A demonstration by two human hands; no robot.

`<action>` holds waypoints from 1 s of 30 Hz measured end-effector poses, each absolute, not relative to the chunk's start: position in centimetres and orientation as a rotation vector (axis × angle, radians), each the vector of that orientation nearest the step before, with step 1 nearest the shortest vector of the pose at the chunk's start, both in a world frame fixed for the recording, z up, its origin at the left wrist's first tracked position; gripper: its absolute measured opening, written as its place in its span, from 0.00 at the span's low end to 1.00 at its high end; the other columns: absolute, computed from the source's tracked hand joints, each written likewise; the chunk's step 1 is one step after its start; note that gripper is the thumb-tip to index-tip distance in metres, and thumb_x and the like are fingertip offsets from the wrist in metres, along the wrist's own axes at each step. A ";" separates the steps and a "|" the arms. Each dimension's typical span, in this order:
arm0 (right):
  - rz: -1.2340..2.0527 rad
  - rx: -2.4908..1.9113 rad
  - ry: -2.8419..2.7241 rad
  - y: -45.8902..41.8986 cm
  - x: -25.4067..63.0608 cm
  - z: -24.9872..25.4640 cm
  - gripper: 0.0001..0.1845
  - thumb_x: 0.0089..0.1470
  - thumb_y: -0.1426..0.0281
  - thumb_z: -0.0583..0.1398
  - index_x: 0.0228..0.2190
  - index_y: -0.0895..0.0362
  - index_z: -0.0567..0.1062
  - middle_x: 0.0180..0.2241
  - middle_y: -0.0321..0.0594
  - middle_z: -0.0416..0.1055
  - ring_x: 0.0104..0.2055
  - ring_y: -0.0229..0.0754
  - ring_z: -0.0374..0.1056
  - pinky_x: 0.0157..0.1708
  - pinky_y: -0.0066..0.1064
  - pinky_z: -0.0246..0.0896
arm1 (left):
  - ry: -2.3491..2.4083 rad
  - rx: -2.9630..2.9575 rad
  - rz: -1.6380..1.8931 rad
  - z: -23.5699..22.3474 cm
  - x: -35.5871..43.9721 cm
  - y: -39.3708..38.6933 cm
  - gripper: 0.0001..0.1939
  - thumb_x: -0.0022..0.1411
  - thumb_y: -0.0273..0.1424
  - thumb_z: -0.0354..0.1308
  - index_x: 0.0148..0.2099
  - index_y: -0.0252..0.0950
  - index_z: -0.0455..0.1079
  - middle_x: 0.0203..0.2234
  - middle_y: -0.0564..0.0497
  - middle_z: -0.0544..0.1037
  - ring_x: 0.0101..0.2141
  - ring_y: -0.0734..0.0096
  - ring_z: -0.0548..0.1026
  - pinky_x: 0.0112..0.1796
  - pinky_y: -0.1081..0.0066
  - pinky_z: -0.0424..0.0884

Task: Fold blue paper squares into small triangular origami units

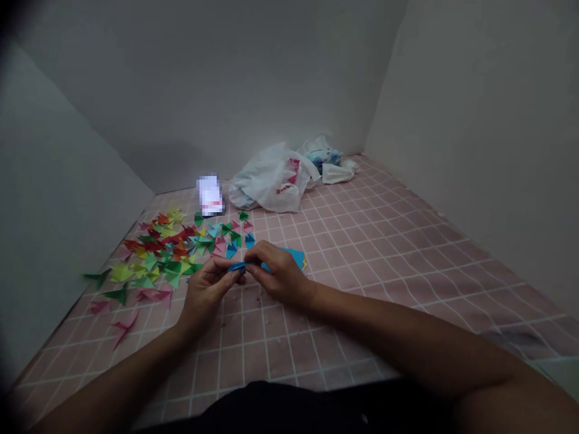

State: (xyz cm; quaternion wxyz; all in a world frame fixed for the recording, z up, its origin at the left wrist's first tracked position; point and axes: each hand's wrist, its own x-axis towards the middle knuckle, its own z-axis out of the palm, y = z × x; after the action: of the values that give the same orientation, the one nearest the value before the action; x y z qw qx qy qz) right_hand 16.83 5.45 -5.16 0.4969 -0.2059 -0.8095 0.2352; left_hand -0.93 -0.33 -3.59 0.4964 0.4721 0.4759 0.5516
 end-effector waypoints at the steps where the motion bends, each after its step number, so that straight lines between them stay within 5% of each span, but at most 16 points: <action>1: 0.606 -0.498 -1.949 5.4 16.8 -5.0 0.05 0.62 0.77 0.60 0.36 0.55 0.71 0.33 0.38 0.72 0.35 0.38 0.70 0.36 0.30 0.66 | 1.152 1.156 1.347 -3.6 -0.9 -0.3 0.10 0.55 0.33 0.71 0.36 0.36 0.75 0.27 0.52 0.80 0.29 0.71 0.79 0.35 0.71 0.76; 30: 1.016 -0.618 -1.858 4.4 16.6 -4.1 0.02 0.58 0.75 0.62 0.33 0.57 0.73 0.30 0.36 0.73 0.30 0.35 0.68 0.31 0.28 0.63 | 1.143 1.307 1.406 -4.0 -0.9 -0.4 0.03 0.60 0.29 0.67 0.35 0.37 0.76 0.27 0.53 0.80 0.29 0.74 0.78 0.34 0.74 0.74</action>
State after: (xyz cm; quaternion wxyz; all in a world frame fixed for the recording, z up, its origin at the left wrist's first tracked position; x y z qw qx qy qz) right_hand 16.60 4.42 -4.08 0.4509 -0.2501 -0.7518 0.4111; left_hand -0.91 -0.44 -4.01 0.4382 0.5258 0.4598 0.5658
